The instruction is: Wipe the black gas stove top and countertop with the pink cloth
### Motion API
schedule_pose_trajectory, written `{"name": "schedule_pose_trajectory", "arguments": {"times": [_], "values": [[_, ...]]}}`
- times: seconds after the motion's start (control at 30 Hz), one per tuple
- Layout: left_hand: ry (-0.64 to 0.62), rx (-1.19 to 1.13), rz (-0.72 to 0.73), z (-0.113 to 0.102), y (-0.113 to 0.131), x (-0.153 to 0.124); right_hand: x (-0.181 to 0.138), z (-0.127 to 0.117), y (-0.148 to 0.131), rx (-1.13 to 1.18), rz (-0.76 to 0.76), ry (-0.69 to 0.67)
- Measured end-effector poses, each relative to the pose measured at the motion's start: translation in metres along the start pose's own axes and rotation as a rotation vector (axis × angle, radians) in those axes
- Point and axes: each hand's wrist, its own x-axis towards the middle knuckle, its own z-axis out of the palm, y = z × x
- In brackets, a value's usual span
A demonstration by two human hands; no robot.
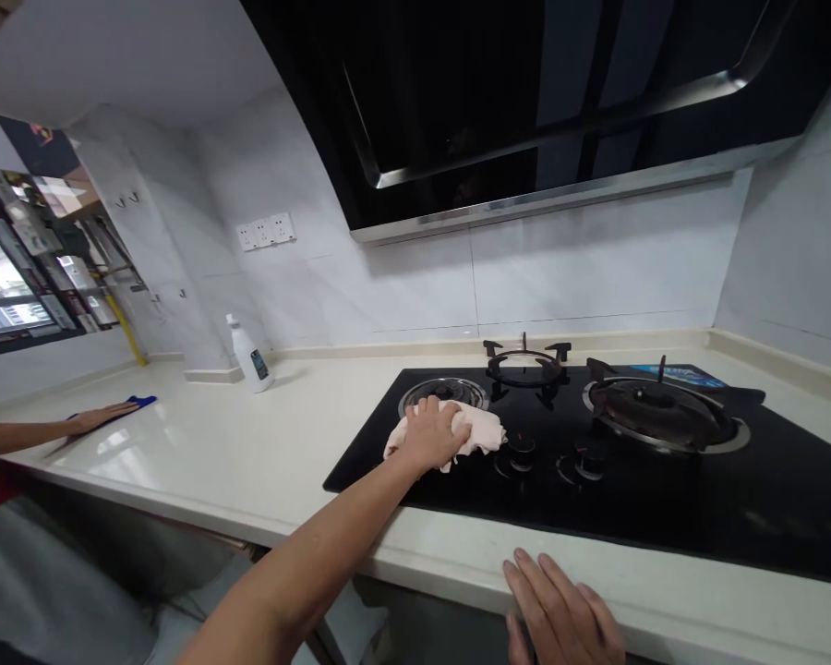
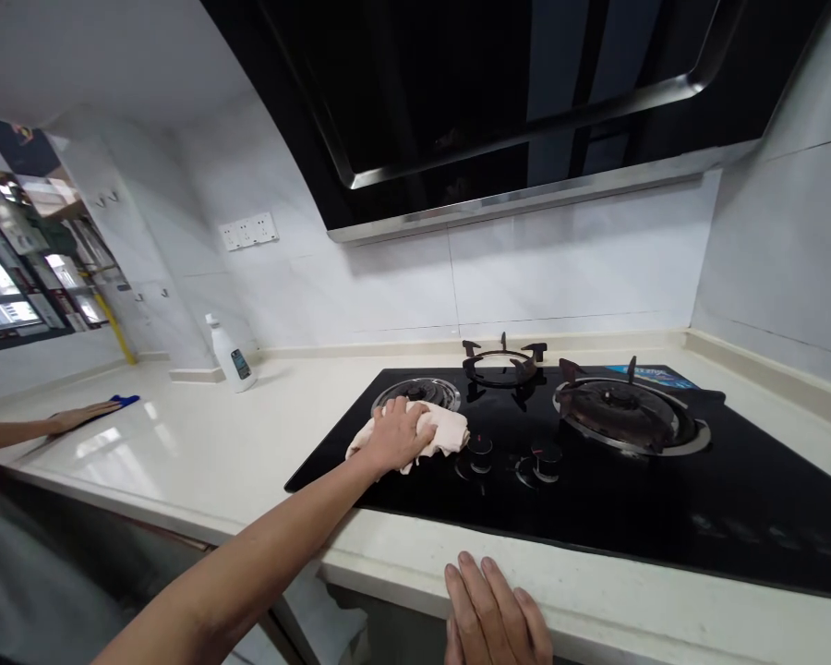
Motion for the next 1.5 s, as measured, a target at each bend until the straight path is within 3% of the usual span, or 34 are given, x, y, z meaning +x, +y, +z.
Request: {"name": "schedule_pose_trajectory", "arguments": {"times": [0.33, 0.5, 0.77, 1.03, 1.13, 1.23, 1.5], "values": [[0.022, 0.032, 0.034, -0.006, -0.002, -0.009, 0.009, -0.016, -0.005, 0.092, 0.064, -0.099], [-0.01, 0.008, 0.079, -0.01, -0.015, -0.024, 0.008, -0.017, -0.005, 0.093, 0.068, -0.114], [-0.064, -0.027, -0.016, -0.022, -0.065, -0.057, 0.004, -0.017, -0.007, 0.139, 0.1, -0.133], [-0.097, -0.004, -0.32, -0.044, -0.164, -0.113, 0.004, -0.016, -0.003, 0.079, 0.022, -0.095], [-0.076, 0.039, -0.404, -0.05, -0.19, -0.131, 0.003, -0.011, -0.001, 0.043, -0.006, -0.078], [-0.058, 0.079, -0.444, -0.049, -0.197, -0.137, 0.001, -0.008, 0.0, 0.028, -0.015, -0.064], [-0.045, 0.142, -0.436, -0.042, -0.189, -0.138, -0.001, -0.008, -0.004, 0.068, 0.042, -0.068]]}}
